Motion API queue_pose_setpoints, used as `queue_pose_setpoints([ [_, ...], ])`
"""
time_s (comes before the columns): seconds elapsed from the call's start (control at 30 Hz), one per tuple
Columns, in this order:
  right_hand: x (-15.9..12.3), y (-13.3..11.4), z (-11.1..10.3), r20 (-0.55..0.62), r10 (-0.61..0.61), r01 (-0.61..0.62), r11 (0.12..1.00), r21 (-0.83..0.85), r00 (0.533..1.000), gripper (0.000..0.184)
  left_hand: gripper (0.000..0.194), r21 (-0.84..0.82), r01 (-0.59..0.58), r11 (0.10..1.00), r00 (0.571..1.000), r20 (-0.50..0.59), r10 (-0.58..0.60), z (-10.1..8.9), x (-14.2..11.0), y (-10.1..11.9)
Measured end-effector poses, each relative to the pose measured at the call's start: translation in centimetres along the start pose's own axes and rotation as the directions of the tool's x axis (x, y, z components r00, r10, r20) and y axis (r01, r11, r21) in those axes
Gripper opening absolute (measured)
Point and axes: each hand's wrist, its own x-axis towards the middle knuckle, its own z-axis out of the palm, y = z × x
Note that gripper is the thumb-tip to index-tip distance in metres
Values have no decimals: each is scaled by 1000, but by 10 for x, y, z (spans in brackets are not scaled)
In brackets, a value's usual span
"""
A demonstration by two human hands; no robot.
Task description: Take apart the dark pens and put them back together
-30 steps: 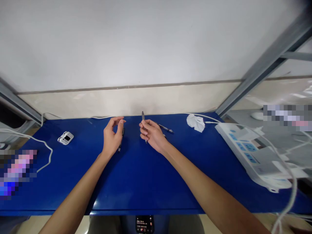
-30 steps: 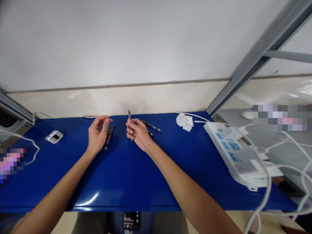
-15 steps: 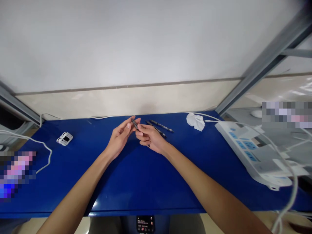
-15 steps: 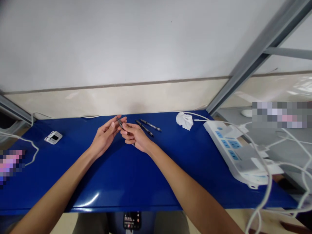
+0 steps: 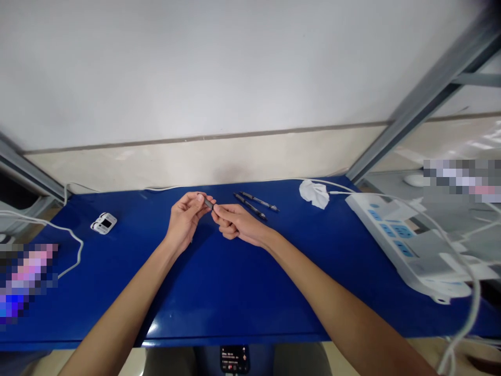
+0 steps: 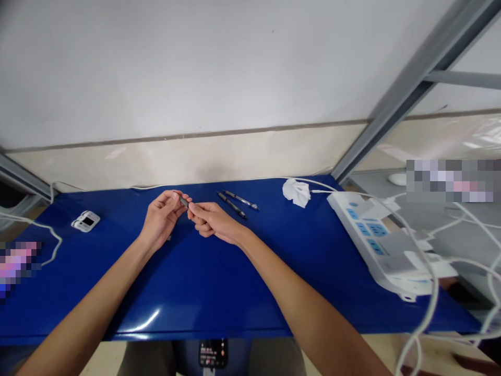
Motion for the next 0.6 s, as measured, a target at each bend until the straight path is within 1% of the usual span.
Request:
queue_pose_setpoints([
  [0.1, 2, 3, 0, -82, -67, 54, 987, -153, 994, 41, 29, 56, -41, 998, 996, -81, 46, -1, 0, -5],
  [0.17, 2, 5, 0, -137, -121, 76, 953, -293, 983, 41, 33, 96, -64, 993, 986, -149, 77, -1, 0, -7],
  [0.2, 3, 6, 0, -155, -149, 86, 932, -351, 977, 40, 33, 107, -71, 992, 983, -161, 88, -1, 0, -7],
  [0.27, 3, 8, -1, -171, -199, 115, 906, -408, 965, 40, 30, 107, -80, 991, 988, -126, 94, 0, -1, -3],
  [0.37, 3, 9, -3, -187, -248, 157, 903, -401, 951, 41, 47, 95, -57, 994, 998, 33, 54, 4, -2, 5],
  [0.43, 4, 9, -4, -195, -259, 164, 901, -402, 946, 41, 49, 113, -26, 993, 995, 102, 14, 6, -4, 9],
  [0.5, 4, 9, -5, -198, -255, 160, 904, -397, 946, 43, 42, 137, -17, 990, 996, 89, 5, 7, -5, 9],
  [0.6, 4, 9, -4, -207, -238, 144, 910, -389, 949, 47, 28, 161, -40, 986, 999, 2, 40, 5, -4, 3],
])
